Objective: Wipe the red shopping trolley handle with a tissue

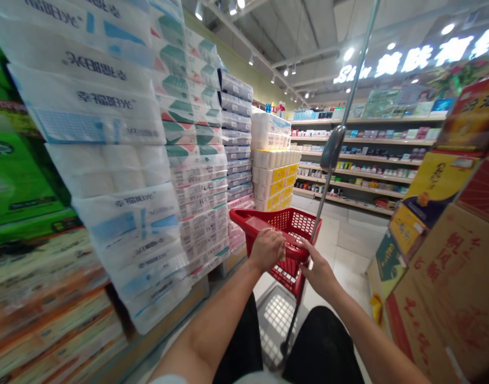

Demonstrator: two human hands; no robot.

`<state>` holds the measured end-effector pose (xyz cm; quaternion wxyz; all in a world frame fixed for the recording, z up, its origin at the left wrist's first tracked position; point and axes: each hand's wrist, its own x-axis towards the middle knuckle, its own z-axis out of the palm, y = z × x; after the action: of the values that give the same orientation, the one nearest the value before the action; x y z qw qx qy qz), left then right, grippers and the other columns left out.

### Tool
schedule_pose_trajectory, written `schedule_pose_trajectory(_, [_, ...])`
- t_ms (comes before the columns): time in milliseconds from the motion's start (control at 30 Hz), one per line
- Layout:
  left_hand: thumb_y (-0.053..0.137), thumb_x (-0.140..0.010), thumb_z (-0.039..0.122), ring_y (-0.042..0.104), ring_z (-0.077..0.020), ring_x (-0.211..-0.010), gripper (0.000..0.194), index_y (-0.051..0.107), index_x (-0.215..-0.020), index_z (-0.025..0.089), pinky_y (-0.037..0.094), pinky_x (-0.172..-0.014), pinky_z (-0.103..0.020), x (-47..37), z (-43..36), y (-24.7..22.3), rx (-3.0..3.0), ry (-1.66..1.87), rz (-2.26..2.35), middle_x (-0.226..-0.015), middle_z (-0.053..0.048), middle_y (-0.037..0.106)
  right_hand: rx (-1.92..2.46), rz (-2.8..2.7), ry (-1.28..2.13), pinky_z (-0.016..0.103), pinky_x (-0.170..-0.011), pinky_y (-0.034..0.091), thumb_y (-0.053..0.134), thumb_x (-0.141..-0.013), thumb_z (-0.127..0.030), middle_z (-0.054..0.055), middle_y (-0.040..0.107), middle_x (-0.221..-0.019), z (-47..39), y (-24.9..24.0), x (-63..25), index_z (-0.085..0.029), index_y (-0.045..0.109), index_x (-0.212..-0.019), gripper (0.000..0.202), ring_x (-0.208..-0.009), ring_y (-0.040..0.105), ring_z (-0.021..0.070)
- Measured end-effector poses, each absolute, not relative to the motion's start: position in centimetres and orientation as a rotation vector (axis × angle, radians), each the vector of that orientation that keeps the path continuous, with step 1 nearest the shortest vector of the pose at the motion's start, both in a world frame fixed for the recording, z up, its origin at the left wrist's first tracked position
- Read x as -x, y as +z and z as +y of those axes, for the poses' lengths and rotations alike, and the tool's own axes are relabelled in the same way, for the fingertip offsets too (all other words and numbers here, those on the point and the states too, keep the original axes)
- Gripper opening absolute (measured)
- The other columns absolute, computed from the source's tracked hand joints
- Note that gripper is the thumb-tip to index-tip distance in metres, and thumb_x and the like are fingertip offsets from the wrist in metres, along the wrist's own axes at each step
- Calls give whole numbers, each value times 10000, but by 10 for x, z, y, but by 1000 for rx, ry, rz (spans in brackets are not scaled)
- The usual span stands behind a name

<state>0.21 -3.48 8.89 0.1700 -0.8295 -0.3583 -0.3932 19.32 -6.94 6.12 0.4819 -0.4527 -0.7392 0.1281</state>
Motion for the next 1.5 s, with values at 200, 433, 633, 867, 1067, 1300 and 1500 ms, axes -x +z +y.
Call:
schedule_pose_trajectory(200, [367,-943,284,556,-245,-1019,301,641,-1013,182,399,-989,-484,-32,-54,78,2247,-1252,-1182,-1056,-101,651,1113,-1725,356,388,-1034,461,438,-657,-80,60,590,-1297,-63,65,-182,-215,489,-1344,702,-1201,556,211])
schedule_pose_trajectory(433, [215,-997,360,574,-231,-1123,487,355,-1438,208,418,-998,-472,-47,-71,89,2514,-1434,-1198,-1208,-104,640,1091,-1624,247,426,-960,496,422,-866,-222,111,608,-1266,-66,78,-174,-196,430,-1414,549,-1128,592,238])
schedule_pose_trajectory(633, [-20,-997,372,459,-142,-1326,563,199,-1496,228,445,-1055,-347,-33,-49,90,2368,-2170,-1307,-1473,-107,436,1183,-2000,-347,510,-1113,285,403,-942,-240,114,441,-1454,-76,74,-141,-185,406,-1446,507,-1343,372,304])
schedule_pose_trajectory(867, [312,-990,376,472,-263,-1318,434,556,-1278,162,376,-1107,-488,49,10,93,2017,-1539,-1732,-1333,-131,587,1199,-2110,-614,471,-1089,299,390,-963,-206,110,461,-1436,-67,57,-160,-173,383,-1463,501,-1277,424,302])
schedule_pose_trajectory(1067, [290,-992,303,471,-283,-1308,415,600,-1244,190,359,-1102,-547,61,15,80,2140,-1245,-1618,-1321,-79,610,1283,-1942,-565,468,-1057,342,345,-906,-77,138,497,-1392,-52,67,-137,-140,387,-1453,551,-1240,465,290])
schedule_pose_trajectory(1300, [403,-914,164,385,-271,-1382,468,483,-1375,185,304,-1149,-537,45,-2,72,2301,-1080,-1482,-1410,-114,524,1389,-2095,-337,344,-1058,363,344,-954,-136,147,494,-1400,-12,112,-63,-119,375,-1450,497,-1269,468,218])
schedule_pose_trajectory(1500, [237,-975,190,336,-256,-1408,466,512,-1341,103,287,-1173,-487,49,-3,78,2253,-993,-1611,-1432,-102,505,1498,-2193,-417,401,-1064,337,448,-946,-284,149,505,-1384,-33,110,-102,-126,561,-1268,377,-1299,419,288])
